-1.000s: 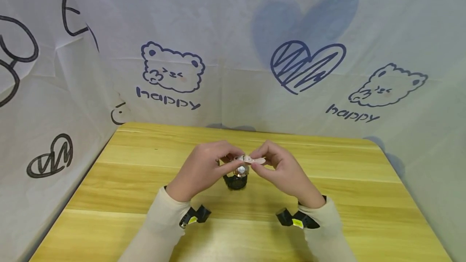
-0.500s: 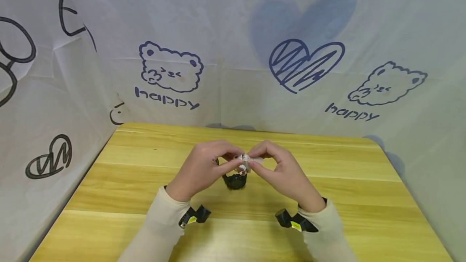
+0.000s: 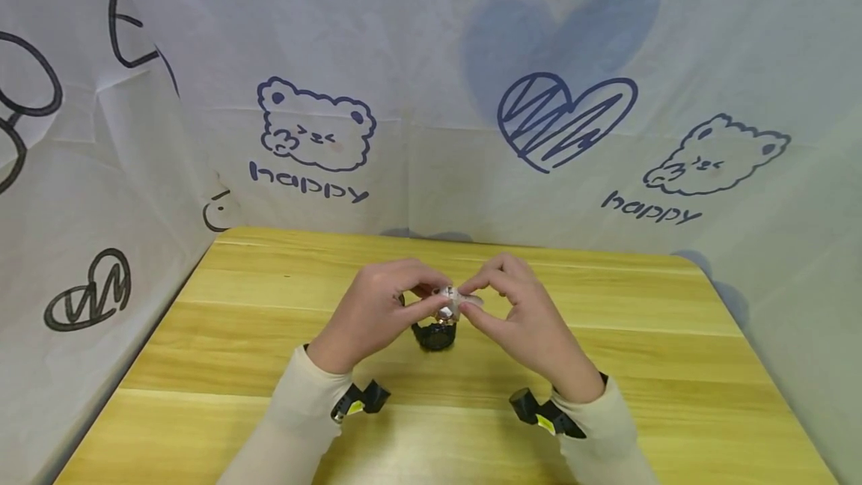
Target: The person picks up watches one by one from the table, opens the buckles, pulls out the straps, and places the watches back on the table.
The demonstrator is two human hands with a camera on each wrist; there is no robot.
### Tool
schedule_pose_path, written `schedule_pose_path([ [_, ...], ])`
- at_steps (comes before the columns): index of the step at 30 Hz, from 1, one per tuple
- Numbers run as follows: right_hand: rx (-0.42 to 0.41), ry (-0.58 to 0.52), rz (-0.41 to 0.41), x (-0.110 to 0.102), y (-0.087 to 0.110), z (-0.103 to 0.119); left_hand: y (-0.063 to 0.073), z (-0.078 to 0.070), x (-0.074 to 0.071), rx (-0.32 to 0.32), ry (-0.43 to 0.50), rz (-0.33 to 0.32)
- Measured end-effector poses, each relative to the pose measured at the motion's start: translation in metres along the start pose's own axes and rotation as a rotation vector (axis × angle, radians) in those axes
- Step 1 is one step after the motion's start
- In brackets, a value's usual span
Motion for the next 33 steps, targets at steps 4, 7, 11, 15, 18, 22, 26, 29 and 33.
schedule_pose_path([
  [4, 0.015, 0.006, 0.008, 0.0002, -0.0009, 0.0006, -0.0003, -0.0007, 0.0011, -0.004, 0.012, 0.000],
  [7, 0.034, 0.004, 0.012, 0.0008, -0.0014, 0.0007, -0.0009, -0.0017, 0.0011, -0.008, 0.026, -0.001],
  [11, 0.027, -0.009, -0.010, 0.0012, -0.0023, 0.0019, -0.0012, -0.0032, -0.0002, -0.016, 0.049, -0.006],
  [15, -0.043, -0.035, -0.056, 0.0018, -0.0040, 0.0038, -0.0011, -0.0031, -0.0018, -0.046, 0.087, -0.007],
  [18, -0.125, -0.034, -0.092, 0.0022, -0.0043, 0.0048, -0.0012, -0.0021, -0.0019, -0.081, 0.104, 0.002],
  [22, -0.212, 0.001, -0.131, 0.0032, -0.0035, 0.0050, -0.0013, -0.0002, -0.0005, -0.148, 0.135, 0.024],
  [26, -0.260, 0.015, -0.164, 0.0040, -0.0035, 0.0053, -0.0011, 0.0028, 0.0013, -0.236, 0.213, 0.044],
  [29, -0.273, -0.012, -0.179, 0.0043, -0.0040, 0.0060, -0.0007, 0.0046, 0.0013, -0.284, 0.249, 0.045],
  [33, -0.249, -0.077, -0.171, 0.0050, -0.0049, 0.0055, -0.0006, 0.0058, 0.0001, -0.302, 0.236, 0.049],
])
Point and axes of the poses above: each hand's wrist, its own y-axis away from the middle knuckle, its own x-axis out of the palm, z = x × y, the point moved 5 cm from there along -y, towards the middle knuckle, and after that the axes turned 4 degrees about -x, right-handed, at the moved point
